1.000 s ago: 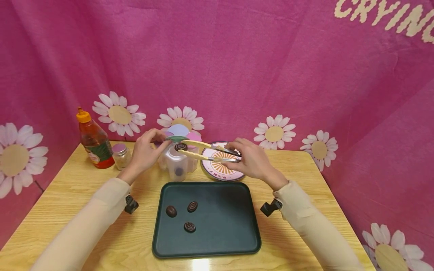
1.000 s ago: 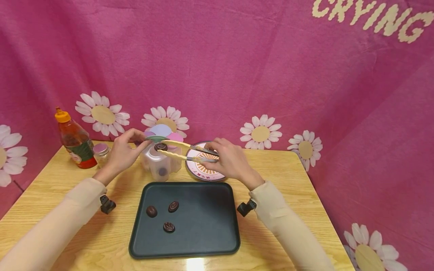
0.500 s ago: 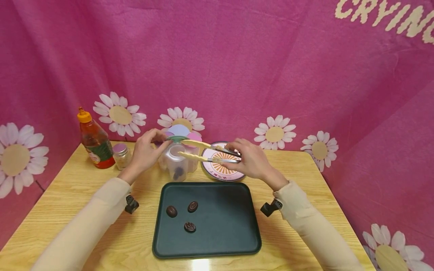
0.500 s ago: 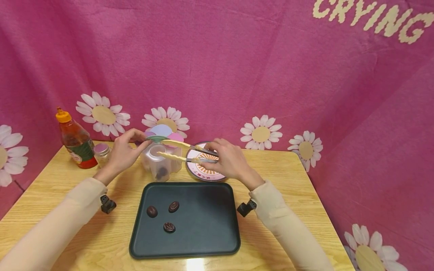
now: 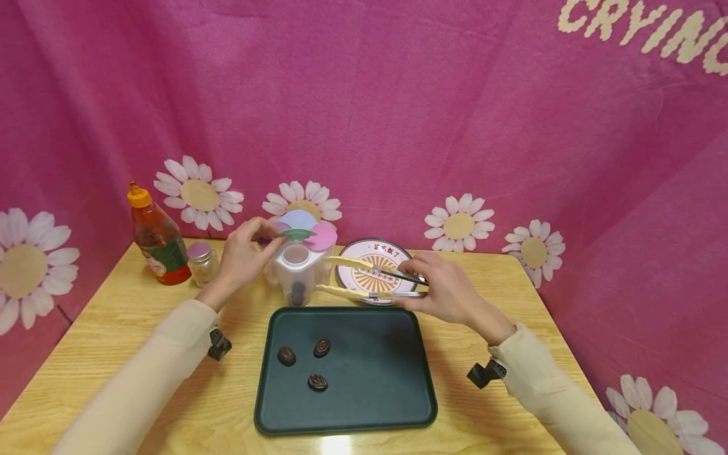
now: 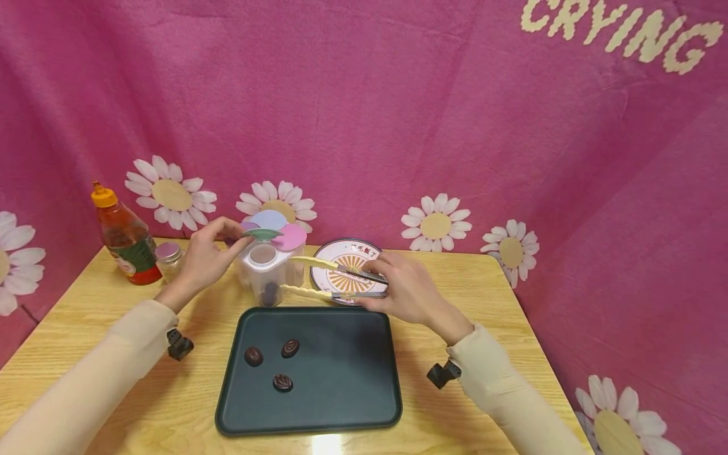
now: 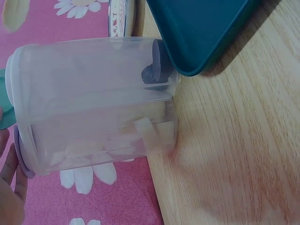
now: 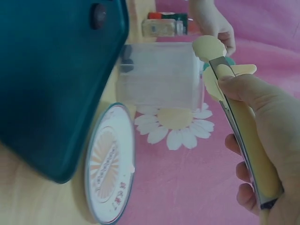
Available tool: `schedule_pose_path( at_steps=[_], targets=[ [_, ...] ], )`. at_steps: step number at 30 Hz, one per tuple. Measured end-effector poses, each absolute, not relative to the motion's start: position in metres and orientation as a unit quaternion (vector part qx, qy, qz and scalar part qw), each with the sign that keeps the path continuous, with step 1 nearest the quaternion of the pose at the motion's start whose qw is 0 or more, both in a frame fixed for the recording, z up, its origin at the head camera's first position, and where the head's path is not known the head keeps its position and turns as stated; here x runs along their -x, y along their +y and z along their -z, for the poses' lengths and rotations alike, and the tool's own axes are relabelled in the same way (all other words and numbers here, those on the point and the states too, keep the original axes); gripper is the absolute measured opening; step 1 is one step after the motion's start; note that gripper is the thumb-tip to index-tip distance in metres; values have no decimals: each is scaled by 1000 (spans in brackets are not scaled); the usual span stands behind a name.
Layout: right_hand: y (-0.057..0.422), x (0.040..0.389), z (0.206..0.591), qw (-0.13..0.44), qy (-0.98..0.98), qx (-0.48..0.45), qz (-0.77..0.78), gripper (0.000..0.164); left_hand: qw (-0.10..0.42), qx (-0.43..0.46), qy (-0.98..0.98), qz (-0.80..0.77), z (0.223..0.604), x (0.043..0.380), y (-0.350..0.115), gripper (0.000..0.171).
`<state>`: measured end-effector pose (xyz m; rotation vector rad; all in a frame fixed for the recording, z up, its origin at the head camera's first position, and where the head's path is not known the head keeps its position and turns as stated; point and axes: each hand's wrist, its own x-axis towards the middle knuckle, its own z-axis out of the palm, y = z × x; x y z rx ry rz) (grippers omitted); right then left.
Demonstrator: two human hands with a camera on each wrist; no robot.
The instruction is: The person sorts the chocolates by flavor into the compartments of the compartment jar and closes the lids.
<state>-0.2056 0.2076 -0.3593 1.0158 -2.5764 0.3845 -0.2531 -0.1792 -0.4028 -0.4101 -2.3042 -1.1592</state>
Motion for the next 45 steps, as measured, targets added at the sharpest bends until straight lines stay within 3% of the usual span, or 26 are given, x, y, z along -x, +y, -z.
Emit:
schedule_pose_path(
  at_steps=[18, 35, 45],
  targets=[
    [224, 174, 403, 121, -923, -348, -109, 48, 260, 145, -852, 431, 403, 253, -180, 19],
    [216, 161, 449, 63, -925, -356, -119, 45, 258, 149, -851, 433, 403, 251, -179, 21],
    [212, 162, 455, 46, -926, -349, -139, 40, 257, 151, -851, 433, 404, 252, -179, 21]
  ],
)
